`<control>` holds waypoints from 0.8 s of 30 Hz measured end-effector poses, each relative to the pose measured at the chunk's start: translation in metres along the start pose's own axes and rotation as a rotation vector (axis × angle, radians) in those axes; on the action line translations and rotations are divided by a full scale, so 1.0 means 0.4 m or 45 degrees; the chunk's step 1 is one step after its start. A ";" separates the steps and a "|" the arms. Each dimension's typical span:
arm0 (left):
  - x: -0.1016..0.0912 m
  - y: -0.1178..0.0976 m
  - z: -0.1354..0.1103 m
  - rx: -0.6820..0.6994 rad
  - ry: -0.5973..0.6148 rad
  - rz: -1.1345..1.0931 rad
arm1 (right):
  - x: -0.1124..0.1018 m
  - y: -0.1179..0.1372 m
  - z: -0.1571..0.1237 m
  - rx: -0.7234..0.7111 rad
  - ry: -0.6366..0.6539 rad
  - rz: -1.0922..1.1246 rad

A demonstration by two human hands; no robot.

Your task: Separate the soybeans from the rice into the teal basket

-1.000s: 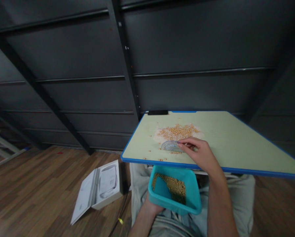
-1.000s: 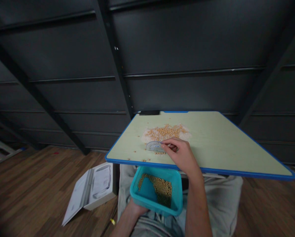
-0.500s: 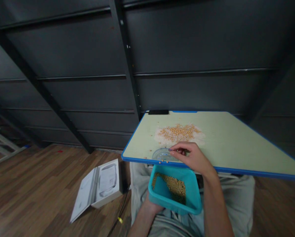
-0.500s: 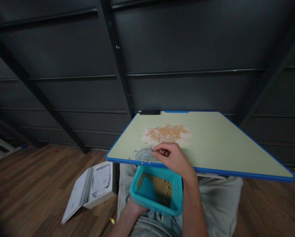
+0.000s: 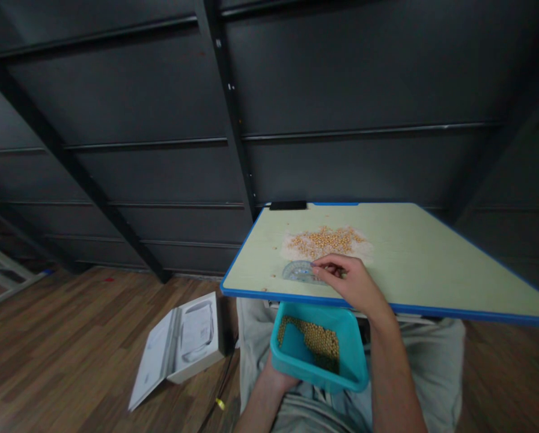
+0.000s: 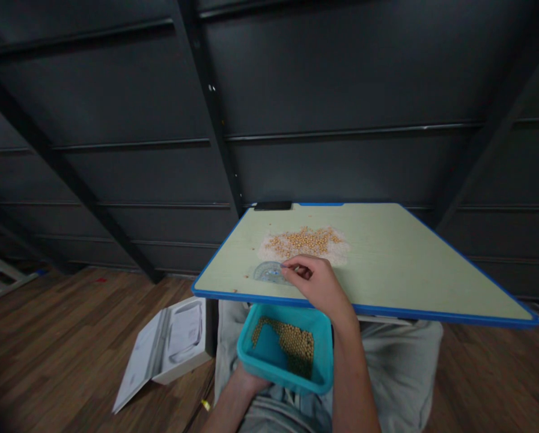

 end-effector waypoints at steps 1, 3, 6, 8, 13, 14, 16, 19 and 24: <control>-0.001 -0.001 -0.001 0.002 0.008 0.012 | 0.000 -0.002 0.001 0.000 -0.020 0.006; -0.001 -0.004 -0.003 0.002 0.019 0.027 | -0.001 -0.005 0.002 -0.001 -0.058 0.009; 0.001 -0.007 -0.005 0.012 0.066 0.034 | -0.002 -0.010 0.004 -0.009 -0.103 0.017; 0.003 -0.006 -0.006 0.028 0.105 0.037 | -0.003 -0.014 0.005 -0.010 -0.117 0.024; 0.002 -0.004 -0.006 0.056 0.113 0.034 | -0.002 -0.021 0.008 -0.004 -0.121 0.054; 0.003 -0.004 -0.006 0.062 0.109 0.029 | -0.001 -0.021 0.008 0.001 -0.116 0.061; 0.004 -0.005 -0.006 0.071 0.104 0.019 | -0.001 -0.019 0.008 0.007 -0.108 0.064; 0.001 -0.006 -0.006 0.067 0.111 0.040 | -0.002 -0.012 0.007 -0.002 -0.120 0.042; -0.015 -0.002 -0.003 0.043 0.074 0.154 | -0.004 -0.004 0.006 -0.013 -0.130 -0.003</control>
Point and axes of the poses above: each hand's wrist, its own z-axis towards the middle knuckle, its own x-axis out of the palm, y = z × x, the point moved 1 cm from there along z, towards the middle knuckle, and after that the axes turned 6 degrees about x, right-handed, at the moved point
